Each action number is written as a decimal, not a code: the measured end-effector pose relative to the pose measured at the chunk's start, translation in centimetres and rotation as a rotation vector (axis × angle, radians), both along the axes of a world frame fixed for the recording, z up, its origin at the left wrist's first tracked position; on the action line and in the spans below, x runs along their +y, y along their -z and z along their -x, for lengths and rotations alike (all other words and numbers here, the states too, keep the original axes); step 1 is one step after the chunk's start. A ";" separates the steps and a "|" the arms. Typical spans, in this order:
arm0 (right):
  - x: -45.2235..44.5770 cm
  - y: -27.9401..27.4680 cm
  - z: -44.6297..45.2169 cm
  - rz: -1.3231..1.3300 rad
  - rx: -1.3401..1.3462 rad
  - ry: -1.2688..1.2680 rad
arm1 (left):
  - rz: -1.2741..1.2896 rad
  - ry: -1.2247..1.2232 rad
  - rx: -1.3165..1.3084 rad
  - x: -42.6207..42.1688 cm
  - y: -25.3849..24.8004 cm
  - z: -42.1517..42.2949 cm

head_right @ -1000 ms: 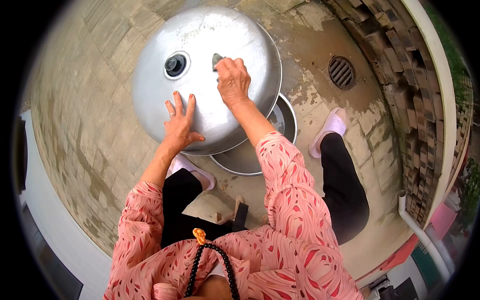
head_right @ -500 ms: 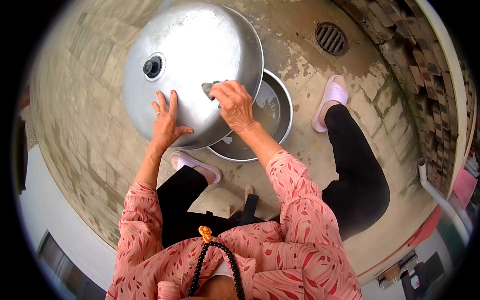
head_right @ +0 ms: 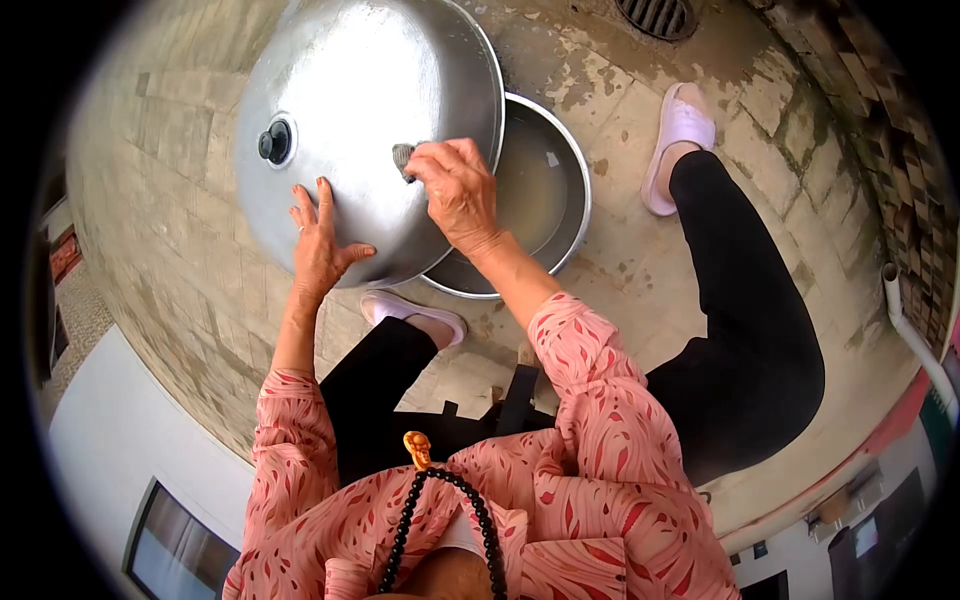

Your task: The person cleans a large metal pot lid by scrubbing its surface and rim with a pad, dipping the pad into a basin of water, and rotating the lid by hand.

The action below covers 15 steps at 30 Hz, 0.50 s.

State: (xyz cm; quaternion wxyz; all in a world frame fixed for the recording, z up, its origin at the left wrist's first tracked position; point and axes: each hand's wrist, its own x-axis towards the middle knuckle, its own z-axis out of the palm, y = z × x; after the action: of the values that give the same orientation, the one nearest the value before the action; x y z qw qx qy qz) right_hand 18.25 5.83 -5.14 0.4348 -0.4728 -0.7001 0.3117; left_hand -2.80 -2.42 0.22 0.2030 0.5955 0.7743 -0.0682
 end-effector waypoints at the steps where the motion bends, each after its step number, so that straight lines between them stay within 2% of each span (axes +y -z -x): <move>1: 2.5 -0.3 0.3 -0.013 -0.016 -0.001 | 0.006 0.000 0.001 -0.1 -0.3 -0.1; 4: 10.9 0.7 2.0 -0.067 -0.098 0.015 | 0.012 -0.003 0.002 0.2 -0.5 -0.4; 7: 10.1 0.7 2.7 -0.114 -0.116 0.043 | 0.028 -0.014 0.015 0.4 -0.8 -0.6; 10: 2.5 -0.3 1.5 -0.089 -0.079 -0.114 | 0.041 -0.039 0.017 0.4 -1.0 -0.7; 12: 1.6 -0.3 0.7 -0.059 -0.058 -0.213 | 0.037 -0.043 0.013 0.3 -0.7 -0.6; 15: 9.7 0.2 1.3 -0.091 -0.093 -0.181 | 0.024 -0.026 0.006 0.1 -0.6 -0.4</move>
State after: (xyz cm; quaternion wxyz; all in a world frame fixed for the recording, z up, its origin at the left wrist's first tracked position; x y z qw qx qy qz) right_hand 16.98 15.57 -5.29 0.3929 -0.4013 -0.7728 0.2957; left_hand -2.36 -2.29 0.82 0.2085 0.5827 0.7817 -0.0766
